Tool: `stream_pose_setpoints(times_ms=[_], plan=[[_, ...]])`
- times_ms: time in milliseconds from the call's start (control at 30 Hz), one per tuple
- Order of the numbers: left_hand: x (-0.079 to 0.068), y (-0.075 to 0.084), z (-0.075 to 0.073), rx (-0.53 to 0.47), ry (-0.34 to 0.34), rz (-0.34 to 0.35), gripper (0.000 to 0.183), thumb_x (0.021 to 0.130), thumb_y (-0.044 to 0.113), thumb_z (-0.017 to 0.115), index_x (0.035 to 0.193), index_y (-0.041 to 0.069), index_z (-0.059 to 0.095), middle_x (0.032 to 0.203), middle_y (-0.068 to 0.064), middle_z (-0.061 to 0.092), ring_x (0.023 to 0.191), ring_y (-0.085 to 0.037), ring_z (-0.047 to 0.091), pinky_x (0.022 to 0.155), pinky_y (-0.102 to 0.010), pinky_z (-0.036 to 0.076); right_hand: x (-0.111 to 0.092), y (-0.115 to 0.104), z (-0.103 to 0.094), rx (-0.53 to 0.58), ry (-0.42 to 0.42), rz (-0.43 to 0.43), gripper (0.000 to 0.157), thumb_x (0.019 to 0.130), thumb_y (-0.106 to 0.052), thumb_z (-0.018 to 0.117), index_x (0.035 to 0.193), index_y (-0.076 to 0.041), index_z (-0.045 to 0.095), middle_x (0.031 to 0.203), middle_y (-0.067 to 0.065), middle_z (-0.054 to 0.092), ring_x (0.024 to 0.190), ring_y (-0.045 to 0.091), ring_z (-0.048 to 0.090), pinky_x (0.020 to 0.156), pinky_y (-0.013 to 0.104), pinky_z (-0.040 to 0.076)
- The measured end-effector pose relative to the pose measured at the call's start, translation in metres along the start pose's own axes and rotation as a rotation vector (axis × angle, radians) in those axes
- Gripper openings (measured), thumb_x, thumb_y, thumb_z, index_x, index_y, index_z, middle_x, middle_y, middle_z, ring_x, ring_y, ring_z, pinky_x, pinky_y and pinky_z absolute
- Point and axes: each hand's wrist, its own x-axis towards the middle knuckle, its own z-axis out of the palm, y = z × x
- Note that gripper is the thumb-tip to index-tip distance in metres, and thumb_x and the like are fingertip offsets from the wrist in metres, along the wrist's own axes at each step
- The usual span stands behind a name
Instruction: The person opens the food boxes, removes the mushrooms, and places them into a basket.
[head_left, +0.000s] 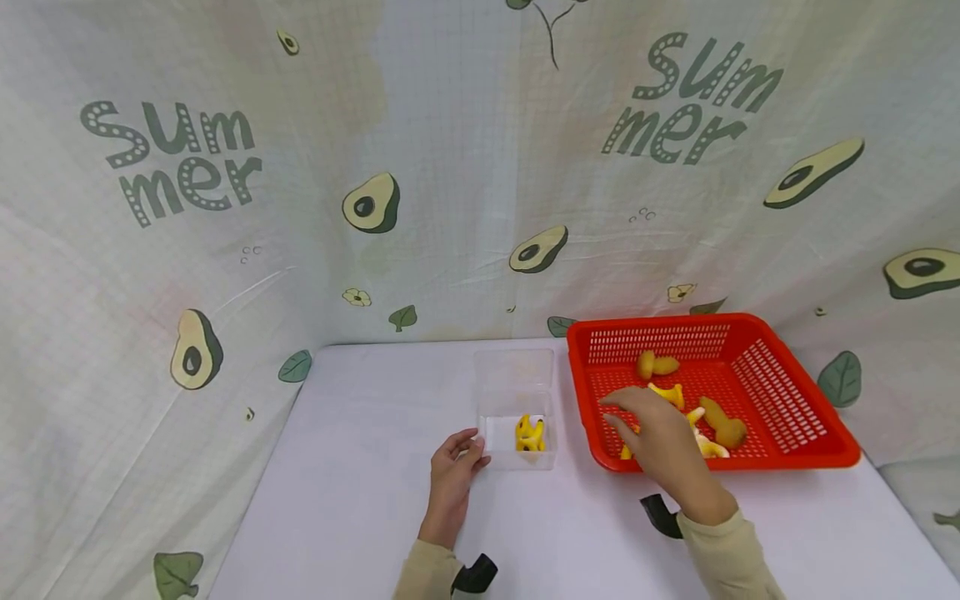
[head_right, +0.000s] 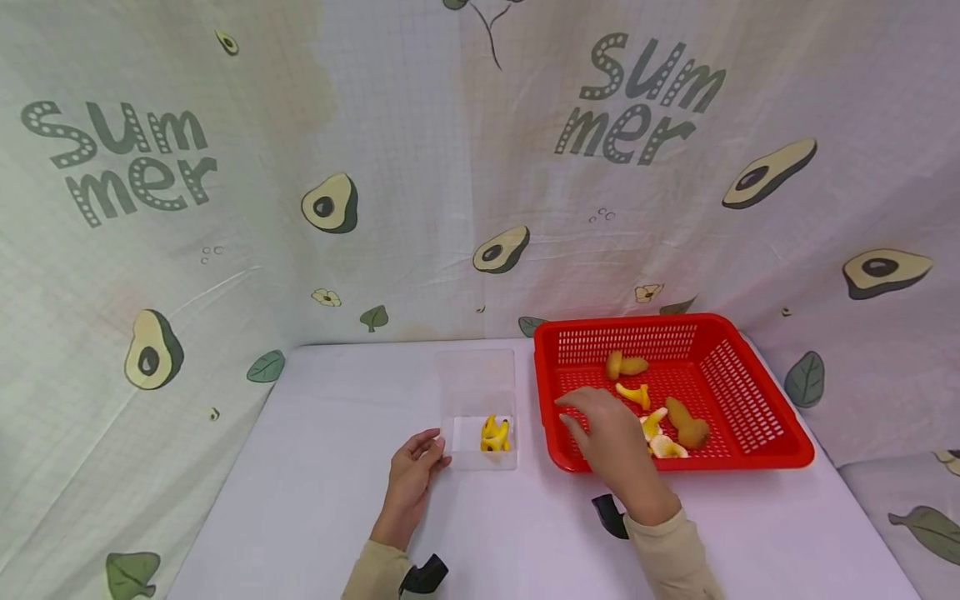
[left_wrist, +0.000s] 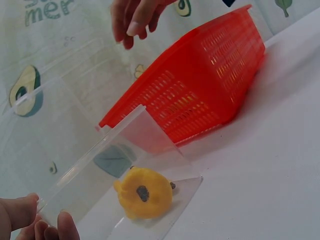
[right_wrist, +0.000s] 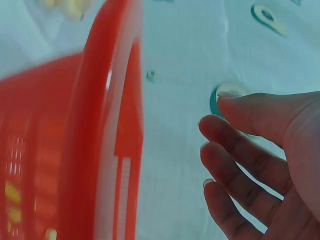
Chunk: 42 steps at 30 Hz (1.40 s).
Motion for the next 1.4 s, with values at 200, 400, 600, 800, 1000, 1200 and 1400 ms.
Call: stream_pose_setpoints(times_ms=[200,400,600,800,1000,1200,1400], plan=[[0.001,0.001,0.0,-0.014,-0.008,-0.005,0.036,0.088,0.005,0.063,0.12,-0.008,0.052,0.093,-0.01,0.051,0.073,-0.017,0.056,0.075,-0.031,0.055,0.011,-0.018,0.014,0.033,-0.068,-0.092,0.028,0.074,-0.014,0.079,0.1,-0.017,0.069,0.1,-0.003,0.064,0.094,0.017,0.057,0.081,0.038,0.053],[0.001,0.002,0.0,-0.038,-0.007,-0.006,0.035,0.088,0.003,0.062,0.12,-0.008,0.052,0.091,-0.009,0.052,0.072,-0.016,0.055,0.074,-0.032,0.055,0.022,-0.031,0.029,0.052,-0.172,-0.178,0.03,0.071,-0.013,0.081,0.098,-0.021,0.069,0.097,-0.008,0.063,0.091,0.01,0.056,0.08,0.03,0.053],[0.002,0.001,0.0,-0.029,0.005,-0.005,0.036,0.087,0.004,0.063,0.12,-0.008,0.052,0.091,-0.01,0.052,0.072,-0.017,0.055,0.074,-0.031,0.055,0.032,-0.043,0.044,0.024,-0.261,-0.249,0.029,0.071,-0.013,0.081,0.096,-0.021,0.069,0.096,-0.008,0.065,0.092,0.011,0.057,0.082,0.029,0.052],[0.002,0.0,0.001,-0.027,0.009,-0.005,0.036,0.086,0.002,0.063,0.119,-0.009,0.053,0.09,-0.01,0.051,0.074,-0.019,0.057,0.073,-0.03,0.055,0.04,-0.051,0.06,-0.004,-0.338,-0.251,0.025,0.071,-0.012,0.081,0.093,-0.02,0.072,0.09,-0.008,0.065,0.086,0.012,0.056,0.078,0.028,0.051],[0.003,-0.001,0.0,-0.035,-0.003,0.012,0.035,0.087,0.0,0.062,0.118,-0.011,0.052,0.089,-0.01,0.051,0.074,-0.019,0.058,0.072,-0.03,0.055,0.046,-0.053,0.075,0.005,-0.409,-0.28,0.023,0.07,-0.012,0.081,0.091,-0.015,0.074,0.088,-0.001,0.067,0.082,0.016,0.057,0.075,0.033,0.051],[0.002,0.0,0.0,-0.028,-0.009,0.009,0.032,0.087,0.0,0.062,0.116,-0.01,0.053,0.089,-0.01,0.051,0.079,-0.023,0.059,0.073,-0.03,0.055,0.048,-0.053,0.085,-0.03,-0.449,-0.308,0.022,0.068,-0.014,0.083,0.088,-0.015,0.075,0.085,-0.001,0.067,0.077,0.016,0.057,0.072,0.033,0.049],[0.001,0.0,-0.001,-0.039,-0.014,0.019,0.034,0.086,-0.001,0.063,0.116,-0.011,0.053,0.088,-0.01,0.051,0.081,-0.027,0.059,0.071,-0.031,0.055,0.052,-0.053,0.09,-0.063,-0.497,-0.293,0.021,0.068,-0.017,0.083,0.087,-0.014,0.075,0.08,-0.003,0.067,0.072,0.014,0.054,0.07,0.031,0.048]])
